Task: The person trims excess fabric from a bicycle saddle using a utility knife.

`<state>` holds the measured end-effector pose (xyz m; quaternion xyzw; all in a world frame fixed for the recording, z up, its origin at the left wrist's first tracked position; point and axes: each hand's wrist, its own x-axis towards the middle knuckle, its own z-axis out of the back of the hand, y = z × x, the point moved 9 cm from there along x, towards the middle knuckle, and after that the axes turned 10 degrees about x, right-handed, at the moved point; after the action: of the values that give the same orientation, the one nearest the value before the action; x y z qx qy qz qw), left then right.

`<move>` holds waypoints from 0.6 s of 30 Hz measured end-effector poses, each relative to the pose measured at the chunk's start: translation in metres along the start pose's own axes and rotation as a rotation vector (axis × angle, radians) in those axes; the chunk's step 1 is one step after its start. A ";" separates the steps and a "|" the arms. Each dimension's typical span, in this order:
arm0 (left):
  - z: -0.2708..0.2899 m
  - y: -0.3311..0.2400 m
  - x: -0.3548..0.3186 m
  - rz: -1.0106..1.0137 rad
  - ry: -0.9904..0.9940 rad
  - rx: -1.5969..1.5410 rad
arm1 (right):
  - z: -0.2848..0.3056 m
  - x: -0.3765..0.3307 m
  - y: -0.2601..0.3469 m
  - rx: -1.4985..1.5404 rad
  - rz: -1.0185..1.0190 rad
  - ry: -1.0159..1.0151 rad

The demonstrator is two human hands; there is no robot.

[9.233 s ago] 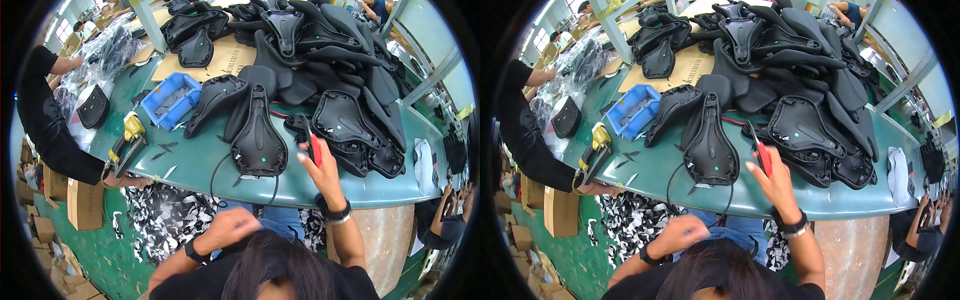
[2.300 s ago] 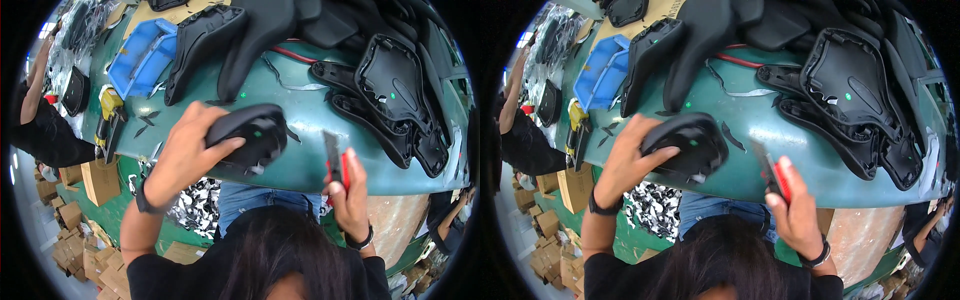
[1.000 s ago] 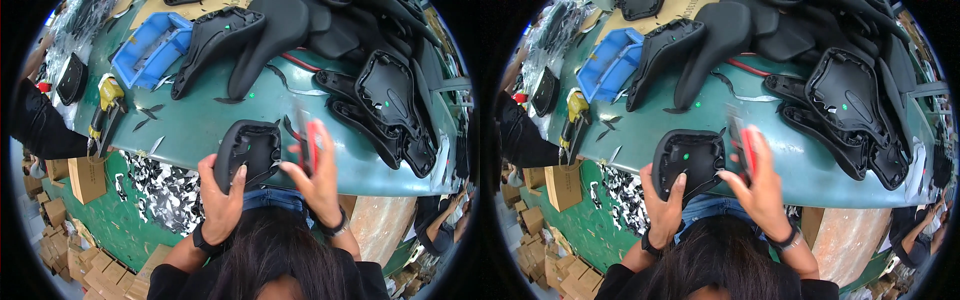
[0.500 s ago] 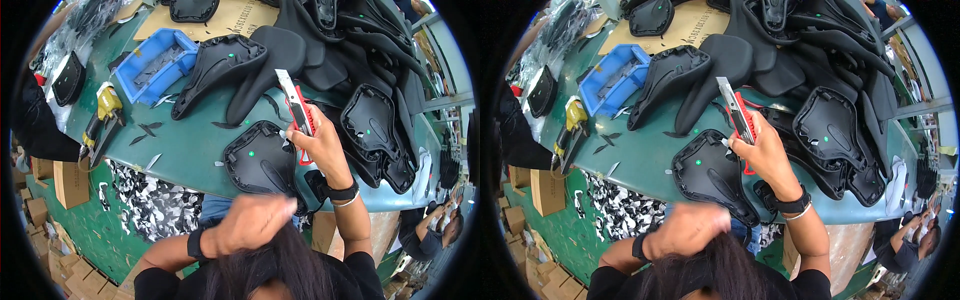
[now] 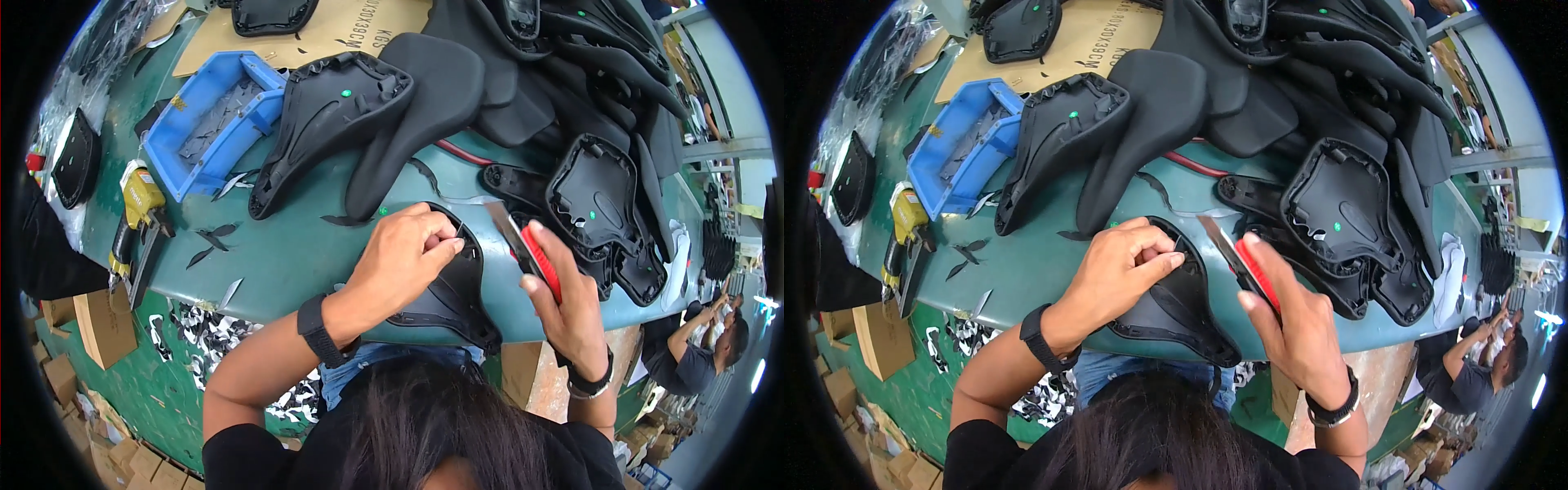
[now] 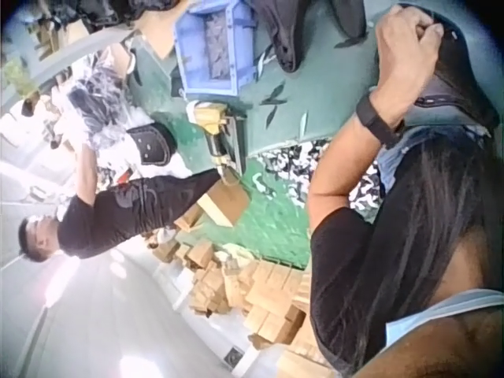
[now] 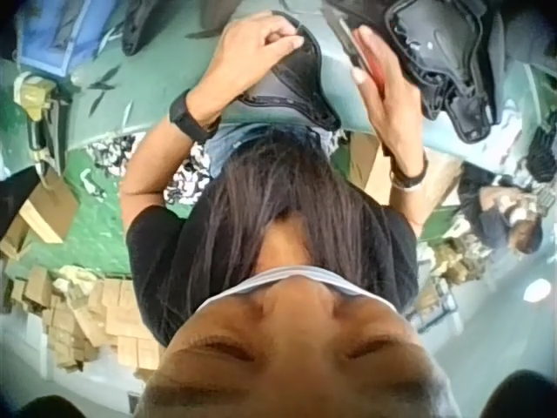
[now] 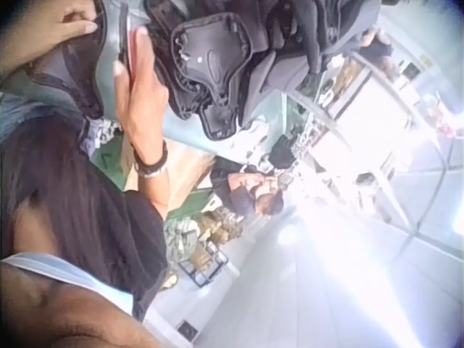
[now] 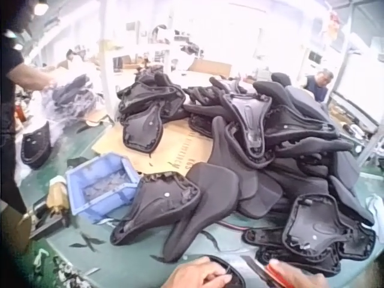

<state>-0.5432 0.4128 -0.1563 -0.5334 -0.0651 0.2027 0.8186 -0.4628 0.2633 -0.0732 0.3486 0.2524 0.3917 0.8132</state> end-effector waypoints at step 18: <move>0.025 0.036 -0.011 0.094 -0.114 -1.364 | -0.044 -0.041 -0.025 -0.343 0.059 -0.006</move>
<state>-0.5707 0.4427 -0.1770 -0.9205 -0.1979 0.1796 0.2852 -0.5044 0.2352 -0.1143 0.2132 0.1693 0.4517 0.8496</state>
